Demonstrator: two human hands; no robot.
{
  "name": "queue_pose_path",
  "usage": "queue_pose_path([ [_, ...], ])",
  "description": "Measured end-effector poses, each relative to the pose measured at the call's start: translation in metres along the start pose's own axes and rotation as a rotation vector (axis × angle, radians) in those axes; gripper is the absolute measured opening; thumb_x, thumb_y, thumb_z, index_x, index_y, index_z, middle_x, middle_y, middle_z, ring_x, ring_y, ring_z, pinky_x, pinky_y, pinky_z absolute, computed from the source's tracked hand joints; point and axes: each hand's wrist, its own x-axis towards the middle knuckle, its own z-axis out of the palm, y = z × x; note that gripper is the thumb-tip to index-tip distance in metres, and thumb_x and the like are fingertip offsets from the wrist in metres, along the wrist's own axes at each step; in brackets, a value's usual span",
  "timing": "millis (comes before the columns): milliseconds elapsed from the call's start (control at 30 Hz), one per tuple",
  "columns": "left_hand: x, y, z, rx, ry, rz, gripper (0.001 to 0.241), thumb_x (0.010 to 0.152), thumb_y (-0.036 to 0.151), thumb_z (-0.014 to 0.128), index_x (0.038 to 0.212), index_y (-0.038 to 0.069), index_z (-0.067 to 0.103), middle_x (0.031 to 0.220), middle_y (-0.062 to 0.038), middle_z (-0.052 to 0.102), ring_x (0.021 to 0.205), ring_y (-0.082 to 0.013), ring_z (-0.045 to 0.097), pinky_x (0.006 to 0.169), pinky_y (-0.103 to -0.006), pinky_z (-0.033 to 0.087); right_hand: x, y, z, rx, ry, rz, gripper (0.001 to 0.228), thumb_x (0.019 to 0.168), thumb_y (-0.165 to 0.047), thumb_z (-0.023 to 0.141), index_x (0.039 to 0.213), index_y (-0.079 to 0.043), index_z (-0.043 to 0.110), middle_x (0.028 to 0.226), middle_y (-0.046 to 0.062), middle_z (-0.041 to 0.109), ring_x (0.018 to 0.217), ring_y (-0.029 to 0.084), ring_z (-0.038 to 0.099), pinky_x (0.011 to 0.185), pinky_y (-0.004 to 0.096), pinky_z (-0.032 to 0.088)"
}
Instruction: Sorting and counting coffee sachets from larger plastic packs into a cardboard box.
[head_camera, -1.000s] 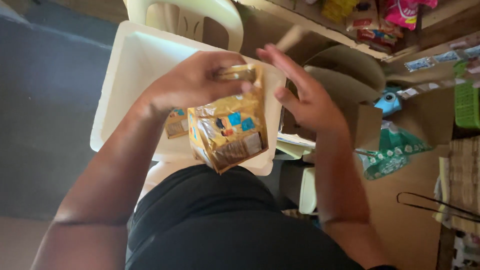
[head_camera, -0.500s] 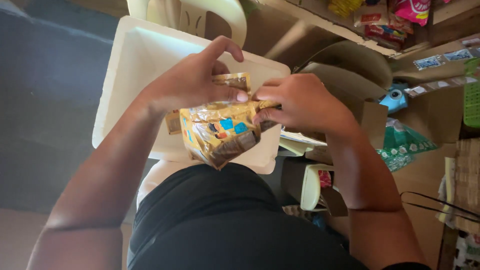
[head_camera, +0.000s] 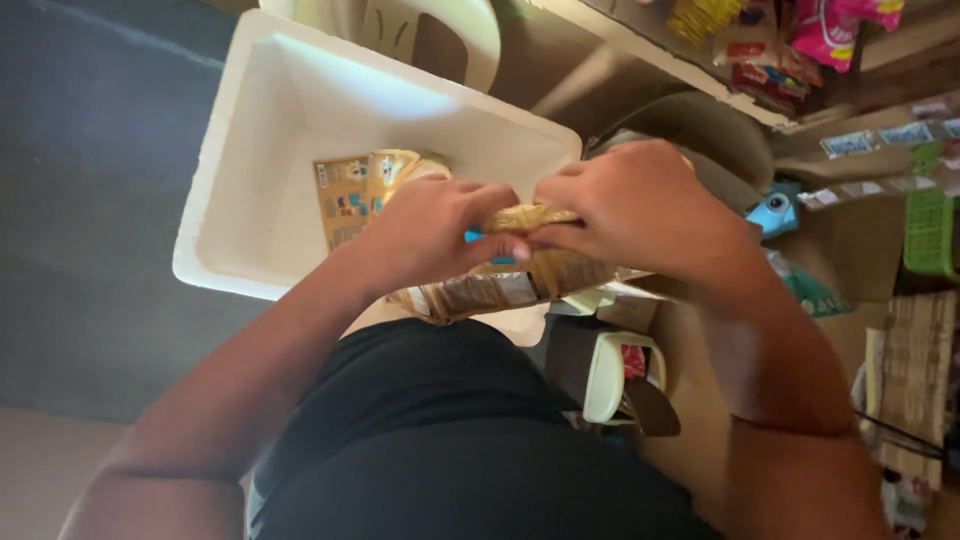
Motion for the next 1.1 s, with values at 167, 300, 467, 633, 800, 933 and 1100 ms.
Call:
queue_pose_path([
  [167, -0.005, 0.005, 0.0, 0.114, 0.131, 0.075, 0.024, 0.099, 0.038, 0.069, 0.092, 0.015, 0.07, 0.086, -0.006, 0.073, 0.073, -0.0347, 0.07, 0.061, -0.048, 0.052, -0.001, -0.008, -0.011, -0.012, -0.005, -0.004, 0.028, 0.086, -0.043, 0.074, 0.095, -0.017, 0.072, 0.08, 0.008, 0.071, 0.07, 0.035, 0.069, 0.061, 0.048, 0.051],
  [300, -0.012, 0.015, -0.001, 0.007, 0.213, 0.081, 0.014, 0.095, 0.026, 0.067, 0.098, 0.012, 0.07, 0.087, -0.006, 0.071, 0.081, -0.0348, 0.069, 0.067, -0.0481, 0.053, -0.002, -0.012, -0.014, 0.041, 0.067, -0.098, 0.023, 0.088, -0.038, 0.074, 0.098, -0.018, 0.073, 0.081, 0.006, 0.072, 0.07, 0.033, 0.068, 0.065, 0.045, 0.052],
  [467, -0.017, 0.02, -0.008, -0.088, 0.204, 0.044, 0.014, 0.098, 0.026, 0.067, 0.095, 0.012, 0.07, 0.084, -0.008, 0.07, 0.089, -0.0329, 0.068, 0.074, -0.0488, 0.051, 0.0, -0.005, -0.01, 0.128, 0.069, -0.156, 0.019, 0.089, -0.035, 0.074, 0.097, -0.018, 0.071, 0.083, 0.005, 0.073, 0.071, 0.03, 0.067, 0.068, 0.042, 0.051],
  [633, -0.018, 0.007, -0.01, -0.208, 0.101, 0.077, 0.02, 0.099, 0.033, 0.069, 0.101, 0.013, 0.074, 0.09, -0.008, 0.072, 0.092, -0.0324, 0.069, 0.077, -0.0458, 0.053, 0.006, 0.007, -0.01, 0.286, -0.117, -0.162, 0.022, 0.083, -0.034, 0.077, 0.101, -0.022, 0.074, 0.082, 0.006, 0.072, 0.071, 0.032, 0.068, 0.062, 0.042, 0.052],
  [800, -0.009, 0.013, -0.006, -0.044, -0.001, 0.0, 0.047, 0.074, 0.055, 0.082, 0.098, 0.014, 0.079, 0.087, -0.008, 0.07, 0.089, -0.0328, 0.067, 0.073, -0.0487, 0.052, 0.014, -0.013, -0.012, 0.048, -0.267, -0.011, 0.039, 0.072, -0.048, 0.081, 0.098, -0.021, 0.072, 0.074, 0.009, 0.071, 0.071, 0.034, 0.069, 0.062, 0.047, 0.052],
  [933, -0.004, 0.021, -0.01, -0.017, -0.138, -0.144, 0.033, 0.076, 0.053, 0.08, 0.086, 0.022, 0.084, 0.082, -0.005, 0.069, 0.086, -0.0287, 0.067, 0.072, -0.0453, 0.052, 0.015, -0.015, -0.012, 0.17, -0.218, -0.066, 0.027, 0.078, -0.046, 0.079, 0.091, -0.023, 0.075, 0.074, 0.009, 0.071, 0.072, 0.035, 0.068, 0.061, 0.048, 0.051],
  [1100, -0.007, 0.015, -0.008, -0.11, -0.121, -0.118, 0.029, 0.077, 0.05, 0.08, 0.082, 0.021, 0.083, 0.084, -0.001, 0.07, 0.086, -0.0273, 0.068, 0.071, -0.044, 0.052, 0.014, 0.001, 0.007, 0.241, -0.142, -0.186, 0.027, 0.077, -0.04, 0.079, 0.09, -0.018, 0.073, 0.077, 0.008, 0.071, 0.075, 0.034, 0.068, 0.063, 0.046, 0.051],
])
